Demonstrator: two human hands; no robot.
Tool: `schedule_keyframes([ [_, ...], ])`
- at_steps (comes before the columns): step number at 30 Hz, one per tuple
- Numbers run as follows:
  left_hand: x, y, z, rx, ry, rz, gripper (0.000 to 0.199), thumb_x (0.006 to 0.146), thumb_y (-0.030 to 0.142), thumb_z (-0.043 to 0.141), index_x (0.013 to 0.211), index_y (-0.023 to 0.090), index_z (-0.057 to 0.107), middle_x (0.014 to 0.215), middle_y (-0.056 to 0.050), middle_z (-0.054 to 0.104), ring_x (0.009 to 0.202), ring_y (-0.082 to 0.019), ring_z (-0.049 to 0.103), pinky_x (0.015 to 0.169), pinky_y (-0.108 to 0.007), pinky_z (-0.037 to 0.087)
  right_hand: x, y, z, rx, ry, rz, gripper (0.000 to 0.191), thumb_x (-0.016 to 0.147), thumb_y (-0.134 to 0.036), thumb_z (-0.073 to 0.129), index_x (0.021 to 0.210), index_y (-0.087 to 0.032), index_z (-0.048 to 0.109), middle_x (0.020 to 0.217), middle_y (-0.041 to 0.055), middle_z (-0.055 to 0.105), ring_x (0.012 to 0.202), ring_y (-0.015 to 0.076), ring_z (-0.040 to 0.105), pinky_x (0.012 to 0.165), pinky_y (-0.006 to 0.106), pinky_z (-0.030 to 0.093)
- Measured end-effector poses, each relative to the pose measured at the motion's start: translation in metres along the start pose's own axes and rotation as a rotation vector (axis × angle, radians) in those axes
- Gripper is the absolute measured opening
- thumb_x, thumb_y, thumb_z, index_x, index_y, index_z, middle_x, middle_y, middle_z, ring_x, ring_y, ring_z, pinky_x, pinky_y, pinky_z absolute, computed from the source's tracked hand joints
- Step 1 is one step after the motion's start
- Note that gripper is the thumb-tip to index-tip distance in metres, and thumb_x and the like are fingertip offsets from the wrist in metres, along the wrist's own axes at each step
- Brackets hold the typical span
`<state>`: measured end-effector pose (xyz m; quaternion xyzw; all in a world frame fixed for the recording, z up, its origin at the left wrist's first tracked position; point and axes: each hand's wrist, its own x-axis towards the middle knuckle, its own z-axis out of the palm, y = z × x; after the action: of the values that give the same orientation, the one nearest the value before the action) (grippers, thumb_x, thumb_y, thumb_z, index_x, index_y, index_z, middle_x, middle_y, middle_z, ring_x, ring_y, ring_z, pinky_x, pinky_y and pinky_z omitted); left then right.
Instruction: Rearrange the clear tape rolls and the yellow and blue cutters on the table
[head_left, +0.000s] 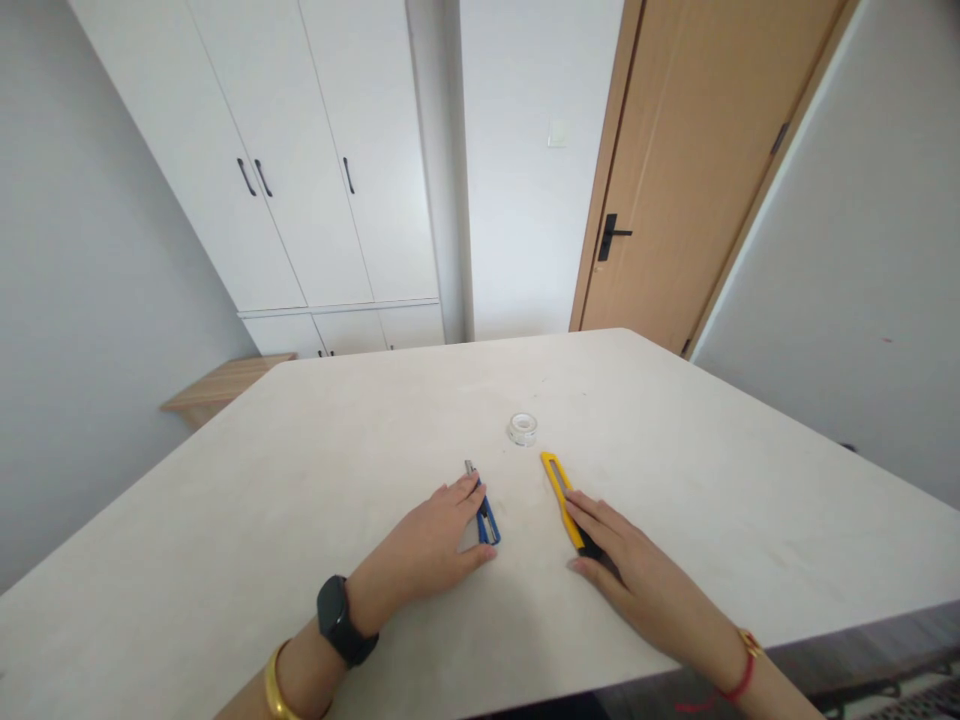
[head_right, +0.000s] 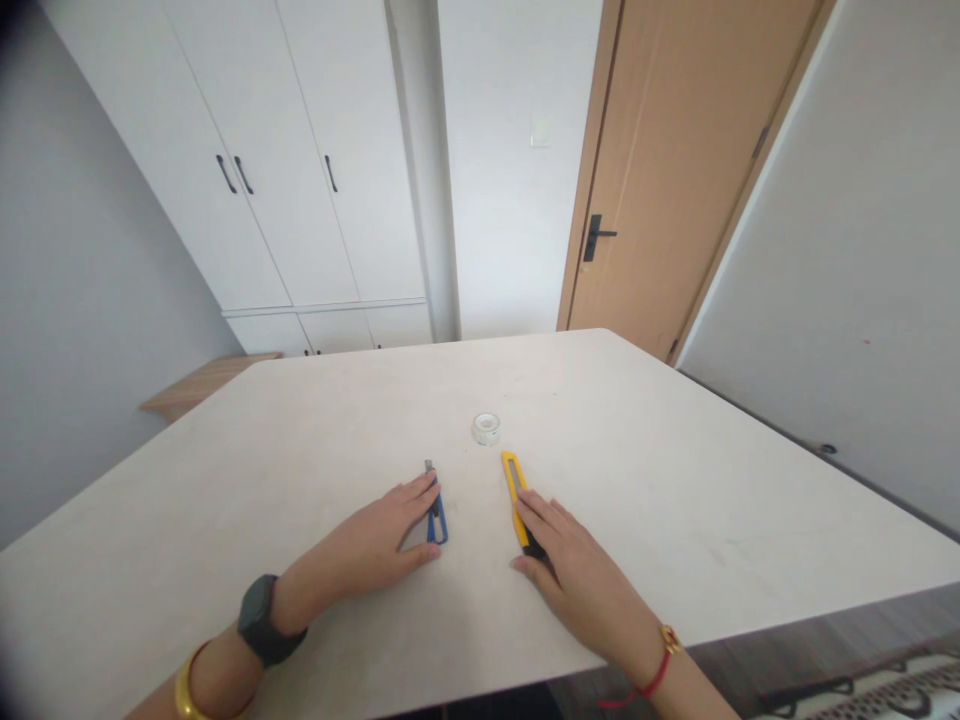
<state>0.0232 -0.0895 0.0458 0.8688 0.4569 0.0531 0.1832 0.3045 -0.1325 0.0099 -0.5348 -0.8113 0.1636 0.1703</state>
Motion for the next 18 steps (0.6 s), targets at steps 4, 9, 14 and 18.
schedule_keyframes([
  [4, 0.010, 0.024, 0.003, -0.008, -0.025, 0.035, 0.071, 0.083, 0.048, 0.055, 0.142, 0.009, 0.040, 0.153, -0.019, 0.029, 0.141, -0.029, 0.028, 0.116, -0.044, 0.024, -0.003, 0.000, -0.001, 0.037, 0.016, 0.006, 0.063, 0.090, -0.044, 0.053, 0.146, -0.020, 0.037, 0.153, 0.0099, 0.034, 0.141, 0.0288, 0.030, 0.116, 0.052, 0.026],
  [9, 0.023, 0.046, 0.012, -0.029, -0.038, 0.088, 0.075, 0.084, 0.051, 0.053, 0.144, 0.009, 0.036, 0.154, -0.018, 0.026, 0.143, -0.029, 0.025, 0.117, -0.044, 0.022, -0.005, 0.006, -0.003, 0.142, 0.038, -0.036, 0.057, 0.091, -0.039, 0.052, 0.144, -0.023, 0.040, 0.151, 0.0093, 0.039, 0.139, 0.0268, 0.034, 0.117, 0.051, 0.026],
  [14, 0.034, 0.054, 0.020, -0.067, -0.036, 0.118, 0.076, 0.085, 0.050, 0.052, 0.145, 0.008, 0.033, 0.155, -0.018, 0.023, 0.143, -0.029, 0.024, 0.117, -0.044, 0.021, -0.002, 0.010, -0.003, 0.176, 0.036, -0.068, 0.052, 0.091, -0.034, 0.052, 0.141, -0.023, 0.045, 0.148, 0.0082, 0.044, 0.138, 0.0258, 0.036, 0.118, 0.051, 0.023],
  [18, 0.038, 0.052, 0.022, -0.072, -0.036, 0.155, 0.075, 0.086, 0.051, 0.048, 0.147, 0.010, 0.031, 0.155, -0.017, 0.024, 0.144, -0.027, 0.022, 0.117, -0.046, 0.018, -0.003, 0.007, -0.005, 0.135, 0.045, -0.093, 0.049, 0.090, -0.031, 0.052, 0.138, -0.022, 0.049, 0.146, 0.0089, 0.046, 0.138, 0.0261, 0.037, 0.117, 0.051, 0.025],
])
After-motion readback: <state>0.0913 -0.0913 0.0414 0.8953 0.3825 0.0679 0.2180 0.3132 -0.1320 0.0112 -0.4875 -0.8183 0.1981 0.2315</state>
